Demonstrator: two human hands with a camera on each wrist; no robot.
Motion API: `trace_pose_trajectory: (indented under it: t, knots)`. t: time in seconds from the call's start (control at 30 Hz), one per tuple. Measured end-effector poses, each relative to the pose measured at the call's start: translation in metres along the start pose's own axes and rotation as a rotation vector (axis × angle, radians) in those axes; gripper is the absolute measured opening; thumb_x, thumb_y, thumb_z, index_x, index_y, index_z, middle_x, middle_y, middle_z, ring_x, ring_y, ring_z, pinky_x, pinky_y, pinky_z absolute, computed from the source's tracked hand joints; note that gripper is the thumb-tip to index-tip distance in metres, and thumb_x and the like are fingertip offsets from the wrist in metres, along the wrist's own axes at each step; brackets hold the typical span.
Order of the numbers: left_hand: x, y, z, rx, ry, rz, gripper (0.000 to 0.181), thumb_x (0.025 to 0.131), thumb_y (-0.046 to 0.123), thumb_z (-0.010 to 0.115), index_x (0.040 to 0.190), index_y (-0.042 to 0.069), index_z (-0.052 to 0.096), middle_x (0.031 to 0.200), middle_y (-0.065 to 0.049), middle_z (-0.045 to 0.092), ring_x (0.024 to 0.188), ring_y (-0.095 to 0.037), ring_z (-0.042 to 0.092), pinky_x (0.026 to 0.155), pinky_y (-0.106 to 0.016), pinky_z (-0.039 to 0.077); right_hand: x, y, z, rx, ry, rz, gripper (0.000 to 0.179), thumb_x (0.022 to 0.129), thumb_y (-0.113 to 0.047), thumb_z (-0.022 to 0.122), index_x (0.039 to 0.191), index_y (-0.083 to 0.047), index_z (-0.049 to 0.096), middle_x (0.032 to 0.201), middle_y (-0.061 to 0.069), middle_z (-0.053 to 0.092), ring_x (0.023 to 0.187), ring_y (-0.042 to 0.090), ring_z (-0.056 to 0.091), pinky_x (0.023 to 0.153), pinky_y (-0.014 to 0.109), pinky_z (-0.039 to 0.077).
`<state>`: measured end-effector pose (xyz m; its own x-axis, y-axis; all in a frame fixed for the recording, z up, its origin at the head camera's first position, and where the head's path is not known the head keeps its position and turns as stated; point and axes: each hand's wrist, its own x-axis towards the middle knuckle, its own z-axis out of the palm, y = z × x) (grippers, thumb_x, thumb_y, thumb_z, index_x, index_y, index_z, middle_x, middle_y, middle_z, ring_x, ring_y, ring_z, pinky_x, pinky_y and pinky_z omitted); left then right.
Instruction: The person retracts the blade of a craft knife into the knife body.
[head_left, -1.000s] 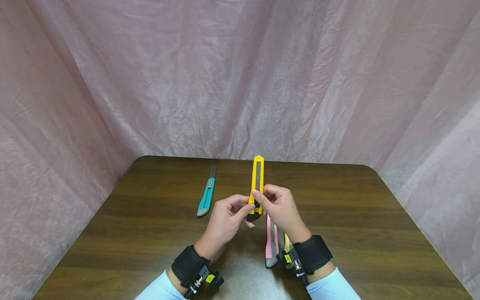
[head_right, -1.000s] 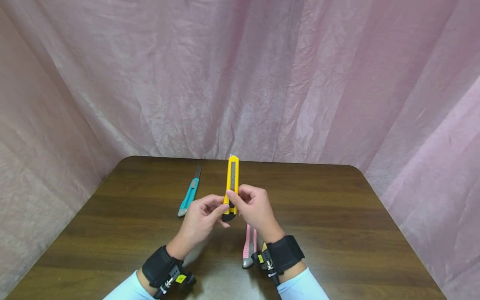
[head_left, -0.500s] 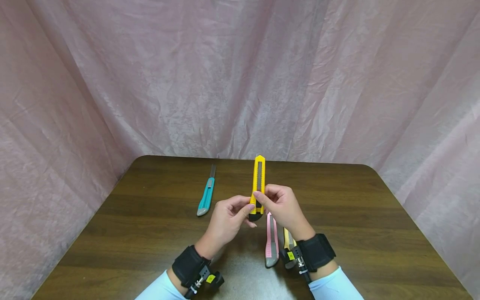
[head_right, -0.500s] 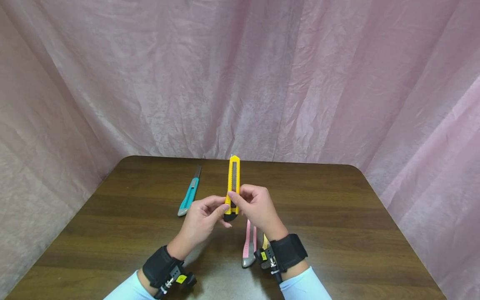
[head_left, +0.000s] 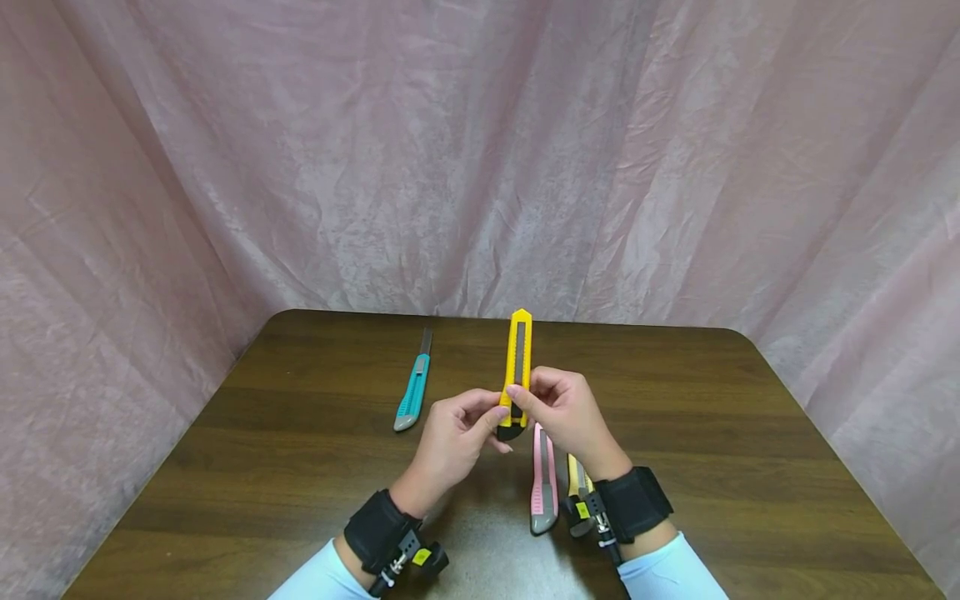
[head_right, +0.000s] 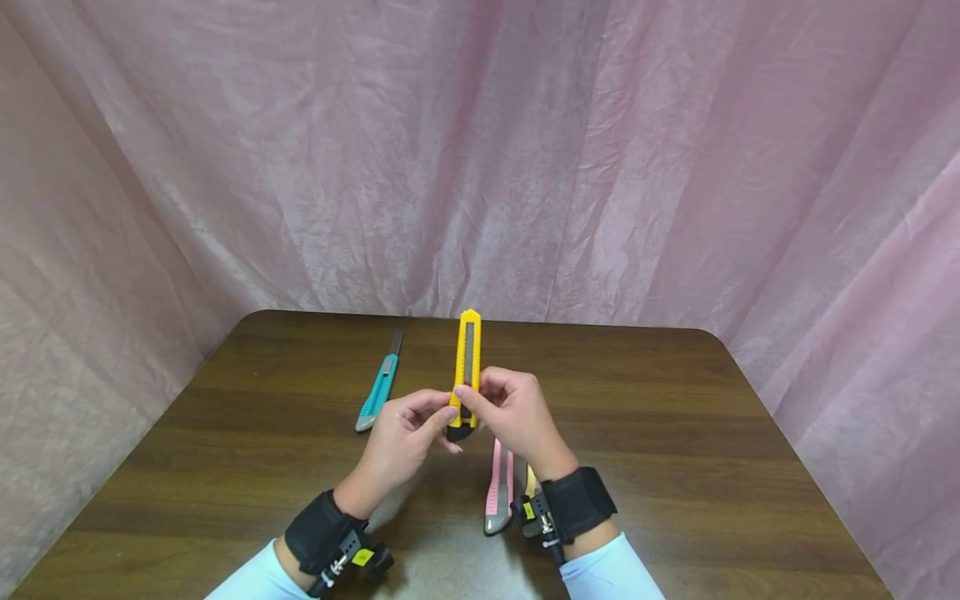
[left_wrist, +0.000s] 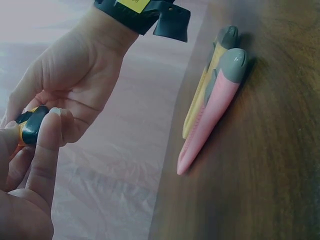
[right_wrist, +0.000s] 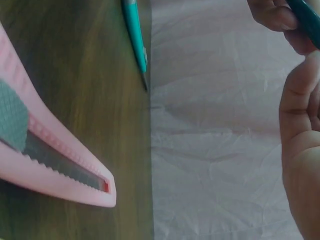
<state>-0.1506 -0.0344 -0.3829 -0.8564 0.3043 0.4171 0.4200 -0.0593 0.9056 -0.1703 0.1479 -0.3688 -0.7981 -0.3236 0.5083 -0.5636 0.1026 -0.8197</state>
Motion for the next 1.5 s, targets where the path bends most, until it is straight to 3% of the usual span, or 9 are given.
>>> trace_pose_trajectory:
  t: [0.23, 0.47, 0.77, 0.93, 1.03, 1.23, 1.5]
  knots:
    - [-0.0027, -0.0024, -0.0014, 0.008, 0.016, 0.003, 0.019, 0.088, -0.003, 0.062, 0.106, 0.0, 0.065, 0.092, -0.015, 0.065, 0.065, -0.036, 0.063, 0.056, -0.046, 0.056, -0.0005, 0.0018, -0.0001, -0.019, -0.03, 0.054, 0.014, 0.089, -0.008, 0.066, 0.077, -0.001, 0.064, 0.059, 0.014, 0.055, 0.049, 0.032, 0.052, 0.042, 0.03, 0.05]
    - [-0.0029, -0.0042, -0.0031, 0.008, 0.03, 0.001, 0.019, 0.087, -0.002, 0.063, 0.106, 0.002, 0.066, 0.091, -0.015, 0.065, 0.065, -0.033, 0.063, 0.057, -0.049, 0.056, 0.0018, 0.0015, 0.0013, -0.019, -0.046, 0.025, 0.008, 0.088, -0.002, 0.066, 0.08, -0.001, 0.065, 0.062, 0.017, 0.055, 0.051, 0.037, 0.05, 0.042, 0.035, 0.048]
    - [-0.003, -0.0035, -0.0042, 0.007, 0.033, 0.015, 0.018, 0.087, -0.003, 0.063, 0.105, 0.001, 0.065, 0.091, -0.015, 0.065, 0.066, -0.031, 0.063, 0.056, -0.05, 0.055, 0.0018, 0.0025, 0.0026, 0.024, -0.059, 0.017, 0.008, 0.086, 0.002, 0.067, 0.08, -0.001, 0.062, 0.063, 0.012, 0.056, 0.049, 0.028, 0.05, 0.043, 0.032, 0.048]
    - [-0.0027, -0.0027, -0.0042, 0.019, 0.038, 0.011, 0.018, 0.088, -0.002, 0.063, 0.105, 0.001, 0.065, 0.09, -0.014, 0.065, 0.065, -0.027, 0.064, 0.056, -0.048, 0.056, 0.0015, -0.0003, 0.0034, 0.024, -0.038, 0.051, 0.007, 0.087, 0.0, 0.067, 0.081, -0.002, 0.063, 0.063, 0.012, 0.055, 0.05, 0.032, 0.049, 0.043, 0.032, 0.048]
    - [-0.0028, -0.0025, -0.0038, 0.007, 0.027, 0.008, 0.019, 0.088, -0.002, 0.062, 0.107, 0.001, 0.065, 0.092, -0.014, 0.065, 0.066, -0.031, 0.063, 0.058, -0.044, 0.057, 0.0009, 0.0001, 0.0029, 0.013, -0.026, 0.07, 0.009, 0.088, -0.003, 0.067, 0.08, -0.003, 0.063, 0.062, 0.012, 0.054, 0.051, 0.033, 0.049, 0.043, 0.027, 0.048]
    - [-0.0032, -0.0008, -0.0028, -0.013, 0.016, 0.004, 0.019, 0.089, -0.002, 0.061, 0.109, -0.001, 0.064, 0.094, -0.016, 0.064, 0.069, -0.034, 0.063, 0.058, -0.041, 0.057, 0.0001, 0.0023, 0.0007, 0.008, -0.026, 0.083, 0.01, 0.088, -0.006, 0.067, 0.08, -0.005, 0.062, 0.062, 0.012, 0.054, 0.051, 0.032, 0.048, 0.043, 0.028, 0.047]
    - [-0.0034, -0.0083, -0.0007, -0.046, 0.029, 0.035, 0.019, 0.089, -0.005, 0.06, 0.108, -0.002, 0.063, 0.093, -0.016, 0.063, 0.07, -0.034, 0.062, 0.055, -0.041, 0.057, -0.0007, 0.004, 0.0011, 0.079, -0.073, 0.059, 0.007, 0.087, 0.003, 0.065, 0.084, -0.001, 0.06, 0.065, 0.012, 0.053, 0.051, 0.03, 0.046, 0.044, 0.025, 0.045]
